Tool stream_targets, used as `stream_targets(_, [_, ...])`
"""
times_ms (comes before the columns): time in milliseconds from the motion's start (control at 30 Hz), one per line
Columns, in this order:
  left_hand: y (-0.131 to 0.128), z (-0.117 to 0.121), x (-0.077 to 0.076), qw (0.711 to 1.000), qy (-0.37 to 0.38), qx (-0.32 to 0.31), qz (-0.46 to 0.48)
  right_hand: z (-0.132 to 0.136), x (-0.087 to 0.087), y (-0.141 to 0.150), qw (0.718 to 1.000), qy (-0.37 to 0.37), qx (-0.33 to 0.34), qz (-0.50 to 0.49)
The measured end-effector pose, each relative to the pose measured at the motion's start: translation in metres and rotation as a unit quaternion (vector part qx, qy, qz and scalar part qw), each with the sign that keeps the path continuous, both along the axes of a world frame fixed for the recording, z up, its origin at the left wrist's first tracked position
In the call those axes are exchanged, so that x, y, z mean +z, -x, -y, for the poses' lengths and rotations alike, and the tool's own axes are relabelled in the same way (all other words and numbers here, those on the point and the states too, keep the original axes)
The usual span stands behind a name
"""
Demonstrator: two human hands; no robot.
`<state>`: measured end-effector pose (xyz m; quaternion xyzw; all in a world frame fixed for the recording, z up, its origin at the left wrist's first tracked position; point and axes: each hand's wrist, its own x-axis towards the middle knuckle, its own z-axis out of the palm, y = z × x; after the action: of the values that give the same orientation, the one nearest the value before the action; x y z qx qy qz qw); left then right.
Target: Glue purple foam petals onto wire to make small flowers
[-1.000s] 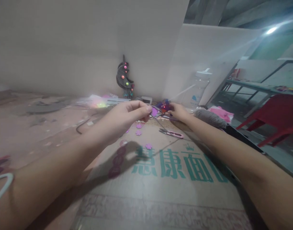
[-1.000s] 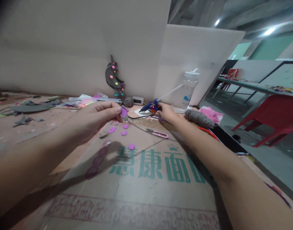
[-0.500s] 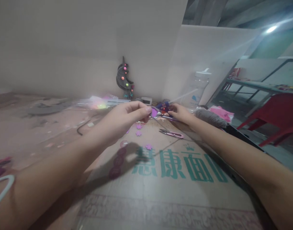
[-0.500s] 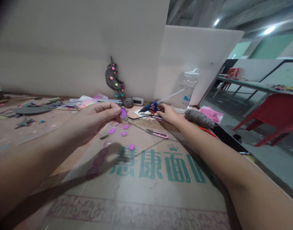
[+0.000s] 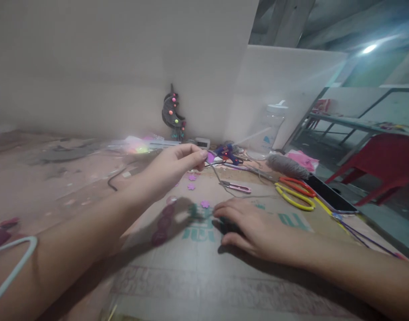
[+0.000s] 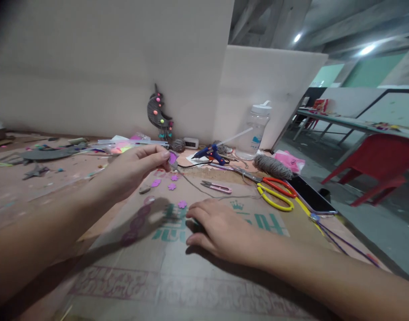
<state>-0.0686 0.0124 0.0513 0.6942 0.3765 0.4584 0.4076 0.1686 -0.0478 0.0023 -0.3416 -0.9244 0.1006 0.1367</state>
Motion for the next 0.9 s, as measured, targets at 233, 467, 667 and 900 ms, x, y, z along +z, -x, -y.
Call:
stream_targets(233, [-0.001, 0.001, 0.001, 0.999, -0.013, -0.023, 0.020, -0.026, -0.018, 0.039, 0.998, 0.039, 0.035, 0.023])
stream_targets(467, [-0.002, -0.001, 0.001, 0.999, -0.011, -0.024, 0.036, -0.081, -0.044, 0.087, 0.999, -0.044, 0.020, -0.002])
stream_targets(667, [-0.002, 0.002, 0.004, 0.999, -0.020, -0.032, 0.029, -0.052, -0.016, 0.071, 0.997, -0.035, 0.056, -0.038])
stream_targets(900, [-0.005, 0.000, -0.002, 0.999, 0.000, -0.049, 0.018, -0.042, -0.018, 0.056, 0.991, 0.097, 0.091, -0.031])
